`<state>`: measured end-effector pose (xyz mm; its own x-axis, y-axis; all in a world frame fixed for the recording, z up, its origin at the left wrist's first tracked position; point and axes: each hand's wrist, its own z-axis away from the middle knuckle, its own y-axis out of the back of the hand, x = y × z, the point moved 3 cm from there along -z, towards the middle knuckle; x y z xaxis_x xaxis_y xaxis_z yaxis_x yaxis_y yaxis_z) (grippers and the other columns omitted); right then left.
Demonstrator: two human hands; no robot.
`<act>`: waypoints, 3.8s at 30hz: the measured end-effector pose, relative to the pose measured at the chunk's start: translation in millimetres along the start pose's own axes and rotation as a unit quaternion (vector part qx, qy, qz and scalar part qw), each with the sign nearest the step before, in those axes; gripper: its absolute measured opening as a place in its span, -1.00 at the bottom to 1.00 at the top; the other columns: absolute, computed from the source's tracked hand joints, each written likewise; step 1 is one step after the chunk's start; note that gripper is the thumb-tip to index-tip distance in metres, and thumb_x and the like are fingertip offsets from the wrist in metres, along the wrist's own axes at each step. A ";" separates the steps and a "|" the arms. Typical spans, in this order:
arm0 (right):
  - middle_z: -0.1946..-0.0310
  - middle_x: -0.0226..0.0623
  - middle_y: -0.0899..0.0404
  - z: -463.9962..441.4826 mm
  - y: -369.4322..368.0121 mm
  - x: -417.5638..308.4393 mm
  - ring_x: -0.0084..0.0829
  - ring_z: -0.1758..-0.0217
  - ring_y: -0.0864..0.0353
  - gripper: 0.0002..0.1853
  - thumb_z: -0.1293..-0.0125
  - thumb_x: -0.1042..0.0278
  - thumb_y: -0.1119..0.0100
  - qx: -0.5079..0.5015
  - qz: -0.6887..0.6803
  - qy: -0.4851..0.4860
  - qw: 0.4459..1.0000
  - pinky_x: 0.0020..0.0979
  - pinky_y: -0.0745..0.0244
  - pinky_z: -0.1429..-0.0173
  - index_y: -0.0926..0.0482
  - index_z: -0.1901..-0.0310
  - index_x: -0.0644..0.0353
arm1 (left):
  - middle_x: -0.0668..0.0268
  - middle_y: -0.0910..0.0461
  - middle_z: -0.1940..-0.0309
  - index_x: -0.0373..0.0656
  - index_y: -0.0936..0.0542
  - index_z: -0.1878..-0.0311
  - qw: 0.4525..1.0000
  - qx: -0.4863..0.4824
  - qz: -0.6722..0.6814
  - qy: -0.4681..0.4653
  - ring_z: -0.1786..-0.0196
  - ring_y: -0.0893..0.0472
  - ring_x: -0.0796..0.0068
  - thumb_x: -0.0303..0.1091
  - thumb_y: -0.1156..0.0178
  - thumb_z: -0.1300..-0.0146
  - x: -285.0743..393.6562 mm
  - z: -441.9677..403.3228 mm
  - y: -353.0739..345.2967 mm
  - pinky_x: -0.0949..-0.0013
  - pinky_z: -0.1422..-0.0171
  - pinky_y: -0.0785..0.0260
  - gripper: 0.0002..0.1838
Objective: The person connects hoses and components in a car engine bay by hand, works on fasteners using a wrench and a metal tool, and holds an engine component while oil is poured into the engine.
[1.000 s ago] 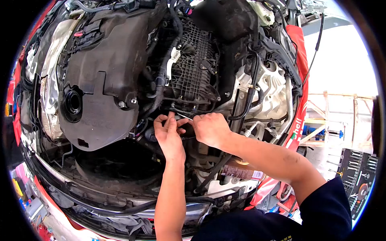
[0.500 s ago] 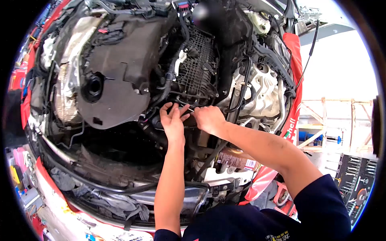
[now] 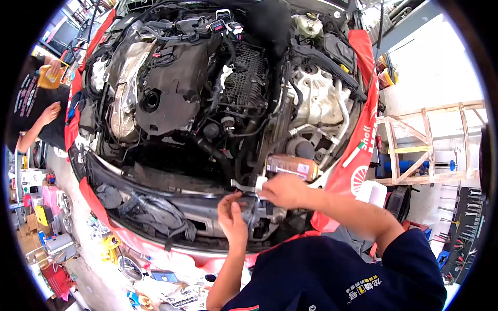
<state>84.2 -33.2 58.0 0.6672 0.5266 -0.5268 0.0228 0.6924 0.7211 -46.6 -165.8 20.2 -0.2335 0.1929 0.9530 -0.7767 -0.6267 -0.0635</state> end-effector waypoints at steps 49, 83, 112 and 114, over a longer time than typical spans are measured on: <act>0.42 -0.16 -0.45 12.3 -108.1 71.3 -0.12 0.37 -0.43 -0.82 0.04 0.62 -0.16 0.398 0.088 0.046 0.912 -0.22 -0.38 0.27 -0.49 0.32 0.27 | 0.33 -0.58 0.06 -0.18 -0.52 -0.06 0.952 -0.098 0.105 0.270 0.07 -0.54 0.33 -0.20 -0.11 -0.36 -126.5 -263.7 -44.4 0.22 0.03 -0.35 -0.68; 0.46 -0.13 -0.40 13.2 -118.2 78.5 -0.11 0.40 -0.35 -0.87 -0.02 0.67 -0.03 0.377 0.095 0.096 0.916 -0.21 -0.27 0.32 -0.46 0.34 0.30 | 0.22 -0.45 0.13 -0.17 -0.37 0.01 0.922 -0.153 0.253 0.250 0.12 -0.52 0.31 -0.35 0.14 -0.49 -153.5 -286.9 -55.7 0.05 0.00 -0.47 -0.84; 0.47 -0.19 -0.41 13.5 -113.7 83.9 -0.15 0.39 -0.37 -0.80 0.14 0.63 -0.08 0.376 0.088 0.101 0.917 -0.23 -0.32 0.30 -0.49 0.37 0.25 | 0.30 -0.49 -0.04 -0.09 -0.38 -0.13 0.978 -0.143 -0.002 0.149 0.00 -0.56 0.38 -0.28 0.12 -0.44 -119.3 -244.4 -57.9 0.01 -0.05 -0.31 -0.73; 0.47 -0.20 -0.40 13.7 -111.8 83.4 -0.16 0.39 -0.36 -0.77 0.18 0.62 -0.09 0.376 0.086 0.103 0.917 -0.22 -0.32 0.30 -0.48 0.37 0.24 | 0.32 -0.55 0.03 -0.12 -0.44 -0.08 0.985 -0.112 -0.002 0.135 0.09 -0.59 0.43 -0.29 0.09 -0.43 -119.8 -244.1 -61.1 0.14 0.10 -0.32 -0.75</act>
<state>147.6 -73.5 -60.4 0.5560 0.7318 -0.3941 0.4895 0.0949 0.8668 -113.9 33.6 -162.4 -0.3541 0.4071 0.8420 -0.8799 -0.4499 -0.1525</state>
